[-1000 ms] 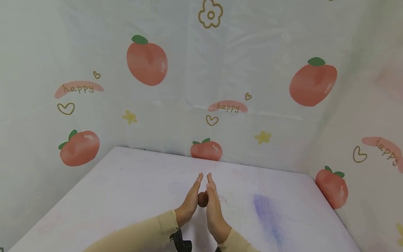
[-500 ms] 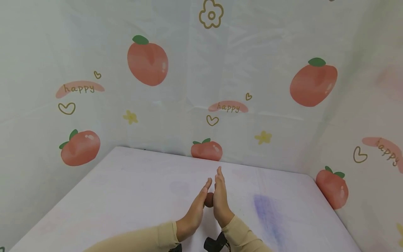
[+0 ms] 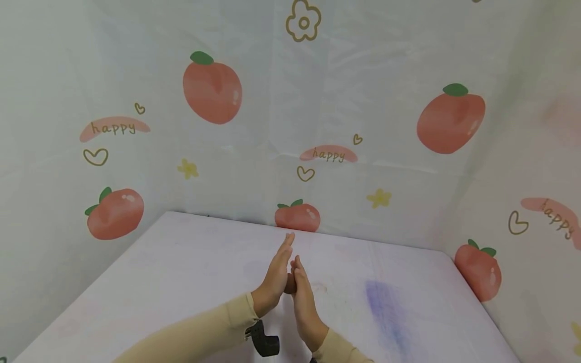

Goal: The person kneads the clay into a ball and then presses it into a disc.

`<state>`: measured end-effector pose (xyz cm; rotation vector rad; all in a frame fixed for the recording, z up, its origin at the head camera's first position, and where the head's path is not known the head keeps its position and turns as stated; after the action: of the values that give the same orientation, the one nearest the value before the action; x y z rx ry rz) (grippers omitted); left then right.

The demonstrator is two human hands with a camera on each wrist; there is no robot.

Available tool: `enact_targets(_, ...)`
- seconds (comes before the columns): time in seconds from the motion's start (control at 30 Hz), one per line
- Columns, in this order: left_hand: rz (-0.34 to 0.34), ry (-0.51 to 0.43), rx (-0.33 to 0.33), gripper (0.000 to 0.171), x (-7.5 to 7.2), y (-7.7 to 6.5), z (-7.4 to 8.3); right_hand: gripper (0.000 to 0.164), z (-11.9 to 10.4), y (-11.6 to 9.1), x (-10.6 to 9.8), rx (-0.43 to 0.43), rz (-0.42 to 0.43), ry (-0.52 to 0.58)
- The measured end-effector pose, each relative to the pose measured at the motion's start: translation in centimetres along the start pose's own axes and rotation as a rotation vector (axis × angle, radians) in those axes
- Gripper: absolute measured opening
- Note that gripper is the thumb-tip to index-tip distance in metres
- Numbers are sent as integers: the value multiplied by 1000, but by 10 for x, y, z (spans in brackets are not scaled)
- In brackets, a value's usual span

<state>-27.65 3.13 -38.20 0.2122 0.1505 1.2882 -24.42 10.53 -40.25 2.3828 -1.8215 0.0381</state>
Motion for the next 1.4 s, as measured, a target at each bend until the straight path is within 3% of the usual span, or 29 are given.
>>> enact_targets(0.27, 60, -25, -118, 50, -6, -3, -29, 58, -15, -5, 4, 12, 16, 16)
enact_targets(0.53, -10, -124, -171, 55, 12, -24, -35, 56, -24, 6, -7, -39, 102, -21)
enact_targets(0.73, -42, -161, -121, 53, 22, -33, -23, 54, -19, 18, -17, -34, 191, -50)
enact_targets(0.87, -36, -156, -66, 49, 22, -33, -12, 54, -12, 21, -20, -7, 206, -49)
enact_targets(1.13, 33, -155, -12, 49, 15, -19, -2, 57, -1, 16, -14, 52, 140, -20)
enact_targets(1.4, 113, -133, -36, 49, 6, -4, -16, 57, 0, 1, 0, 85, 58, -55)
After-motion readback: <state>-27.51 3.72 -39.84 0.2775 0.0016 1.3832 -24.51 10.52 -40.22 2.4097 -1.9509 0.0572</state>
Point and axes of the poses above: each hand's wrist, its own y-axis towards the middle knuckle, its own x-axis out of the palm, z = x × y, the point moved 4 cm from there along y, towards the middle knuckle, and after that the axes turned 5 degrees about -z, right-handed, at the moved point
